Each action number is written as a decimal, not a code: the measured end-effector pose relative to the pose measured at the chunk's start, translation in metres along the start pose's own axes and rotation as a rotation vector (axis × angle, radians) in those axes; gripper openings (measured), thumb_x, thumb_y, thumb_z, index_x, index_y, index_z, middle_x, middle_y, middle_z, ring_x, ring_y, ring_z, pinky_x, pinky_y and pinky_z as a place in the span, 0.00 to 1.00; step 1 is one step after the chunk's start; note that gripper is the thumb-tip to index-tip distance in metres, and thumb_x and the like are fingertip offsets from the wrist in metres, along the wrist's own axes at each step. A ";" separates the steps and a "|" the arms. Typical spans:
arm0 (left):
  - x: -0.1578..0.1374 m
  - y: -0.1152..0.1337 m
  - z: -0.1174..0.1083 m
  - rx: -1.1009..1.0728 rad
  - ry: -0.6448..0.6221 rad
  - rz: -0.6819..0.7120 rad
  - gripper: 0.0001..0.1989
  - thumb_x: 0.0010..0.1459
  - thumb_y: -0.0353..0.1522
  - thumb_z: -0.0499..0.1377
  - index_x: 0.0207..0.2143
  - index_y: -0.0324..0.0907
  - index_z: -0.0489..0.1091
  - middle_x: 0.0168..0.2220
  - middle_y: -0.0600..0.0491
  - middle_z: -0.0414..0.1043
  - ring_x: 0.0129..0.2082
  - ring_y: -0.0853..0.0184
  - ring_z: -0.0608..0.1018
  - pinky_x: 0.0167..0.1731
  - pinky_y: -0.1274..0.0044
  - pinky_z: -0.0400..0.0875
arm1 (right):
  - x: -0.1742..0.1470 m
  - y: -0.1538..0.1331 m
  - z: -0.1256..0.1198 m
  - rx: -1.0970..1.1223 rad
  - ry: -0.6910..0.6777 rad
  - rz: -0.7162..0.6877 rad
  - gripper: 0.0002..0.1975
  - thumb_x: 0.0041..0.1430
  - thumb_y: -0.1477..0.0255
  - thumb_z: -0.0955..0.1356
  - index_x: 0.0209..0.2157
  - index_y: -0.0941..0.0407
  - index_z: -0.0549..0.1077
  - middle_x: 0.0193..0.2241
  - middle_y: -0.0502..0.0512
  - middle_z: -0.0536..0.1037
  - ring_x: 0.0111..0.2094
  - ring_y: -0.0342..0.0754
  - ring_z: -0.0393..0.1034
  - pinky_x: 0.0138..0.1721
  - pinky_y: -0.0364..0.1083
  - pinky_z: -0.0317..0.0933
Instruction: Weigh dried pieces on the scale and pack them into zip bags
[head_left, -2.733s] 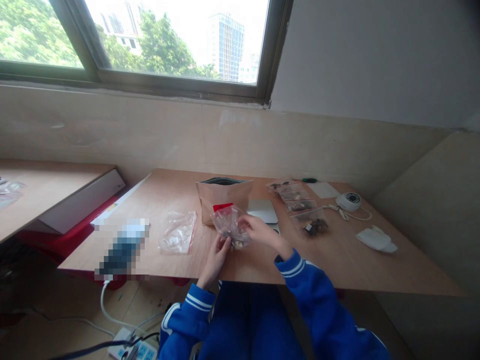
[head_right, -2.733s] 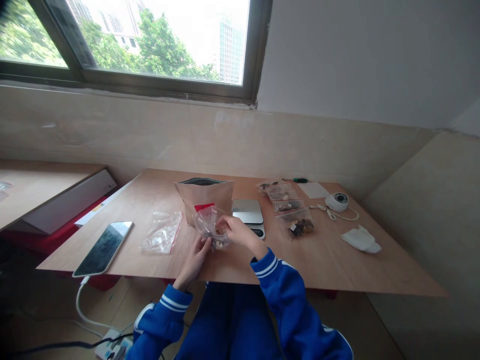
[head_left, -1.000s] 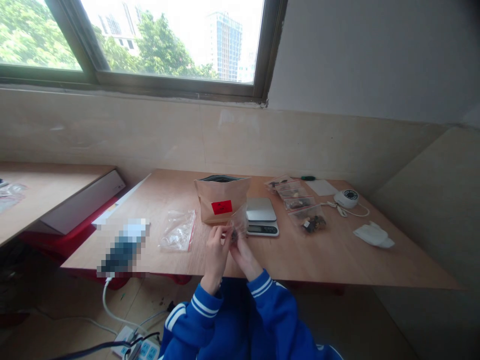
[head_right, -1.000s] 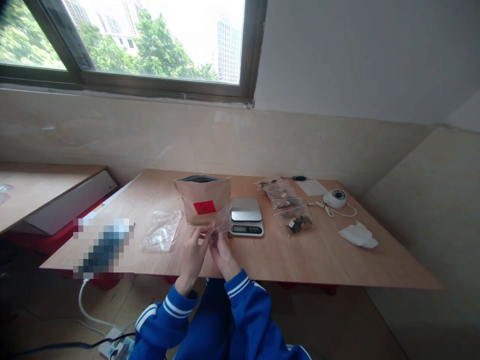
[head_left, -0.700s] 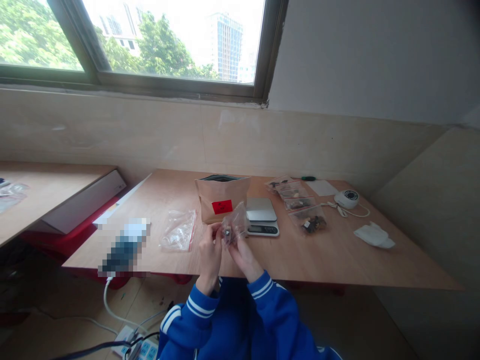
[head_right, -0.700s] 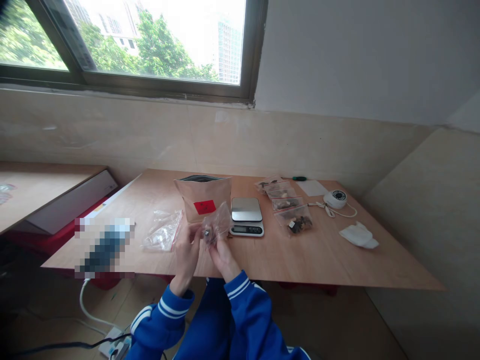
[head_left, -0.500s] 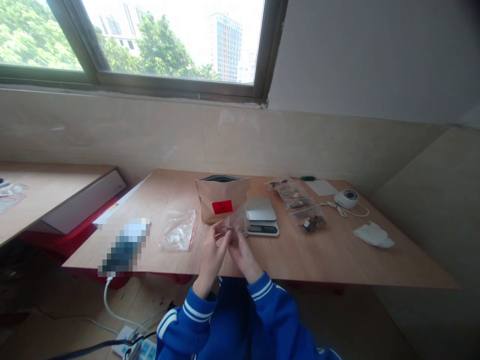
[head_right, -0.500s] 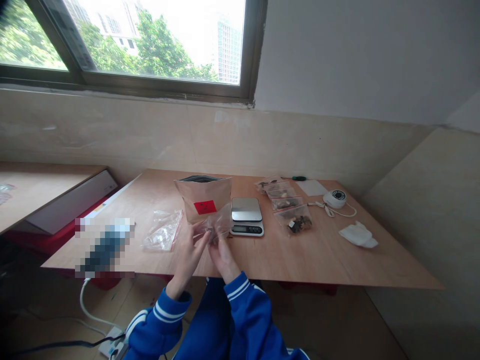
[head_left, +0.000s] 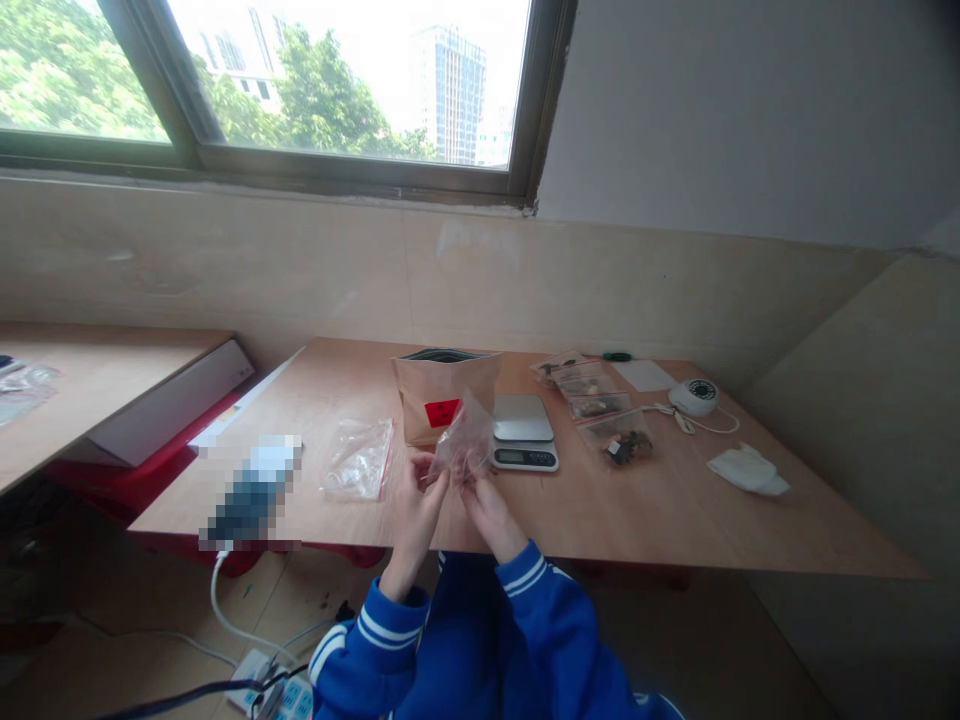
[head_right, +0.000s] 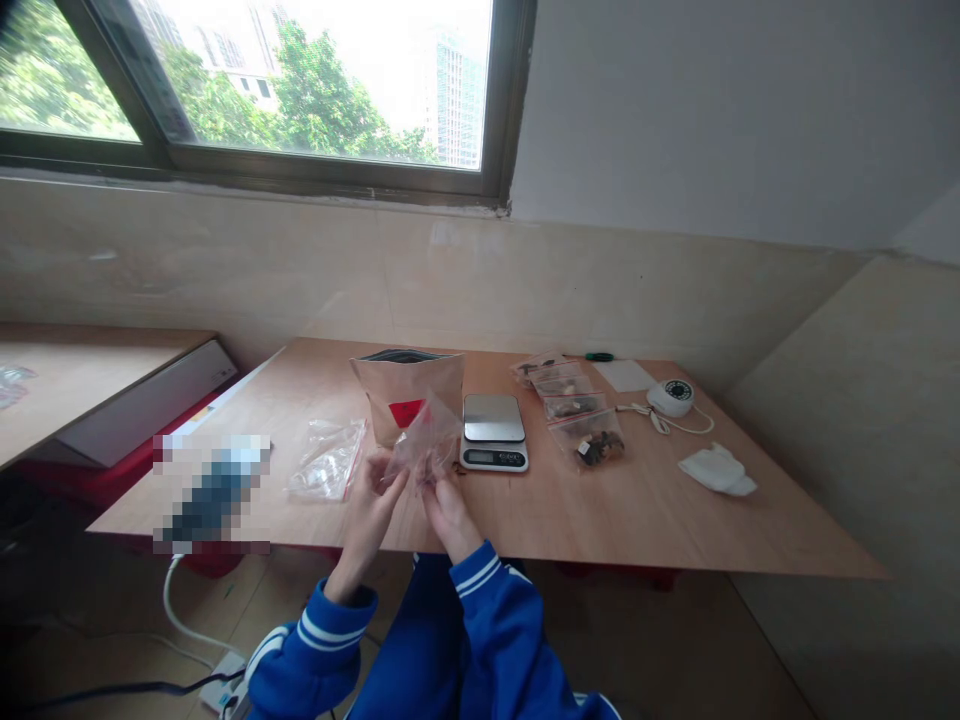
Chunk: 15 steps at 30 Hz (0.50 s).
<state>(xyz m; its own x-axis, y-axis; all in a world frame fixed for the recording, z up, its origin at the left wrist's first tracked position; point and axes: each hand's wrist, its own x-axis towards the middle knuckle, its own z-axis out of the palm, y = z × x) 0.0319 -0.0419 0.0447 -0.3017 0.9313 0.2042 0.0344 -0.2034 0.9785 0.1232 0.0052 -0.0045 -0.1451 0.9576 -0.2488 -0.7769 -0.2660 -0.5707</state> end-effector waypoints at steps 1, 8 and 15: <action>-0.001 -0.001 -0.003 -0.037 0.027 -0.025 0.14 0.50 0.37 0.64 0.35 0.41 0.65 0.34 0.53 0.70 0.38 0.66 0.76 0.41 0.71 0.72 | 0.000 -0.003 0.000 0.004 0.010 0.008 0.14 0.42 0.66 0.77 0.31 0.56 0.75 0.28 0.48 0.76 0.27 0.40 0.67 0.28 0.39 0.64; -0.006 -0.002 -0.035 -0.426 0.410 -0.198 0.20 0.45 0.33 0.65 0.40 0.42 0.62 0.37 0.54 0.70 0.38 0.71 0.75 0.38 0.79 0.71 | -0.015 -0.046 0.011 0.036 -0.017 -0.048 0.13 0.43 0.68 0.77 0.29 0.57 0.74 0.27 0.47 0.73 0.26 0.37 0.64 0.26 0.37 0.60; 0.031 -0.017 -0.086 -0.267 0.635 -0.201 0.23 0.47 0.26 0.56 0.46 0.44 0.54 0.36 0.56 0.68 0.27 0.76 0.74 0.30 0.80 0.71 | -0.011 -0.129 0.092 -0.510 -0.329 -0.515 0.15 0.53 0.57 0.70 0.32 0.55 0.71 0.31 0.48 0.71 0.27 0.39 0.61 0.30 0.39 0.60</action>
<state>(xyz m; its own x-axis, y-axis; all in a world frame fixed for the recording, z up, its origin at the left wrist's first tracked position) -0.0602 -0.0352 0.0320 -0.7764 0.6196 -0.1155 -0.2902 -0.1887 0.9382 0.1684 0.0396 0.1441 -0.0798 0.9363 0.3421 -0.4305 0.2771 -0.8590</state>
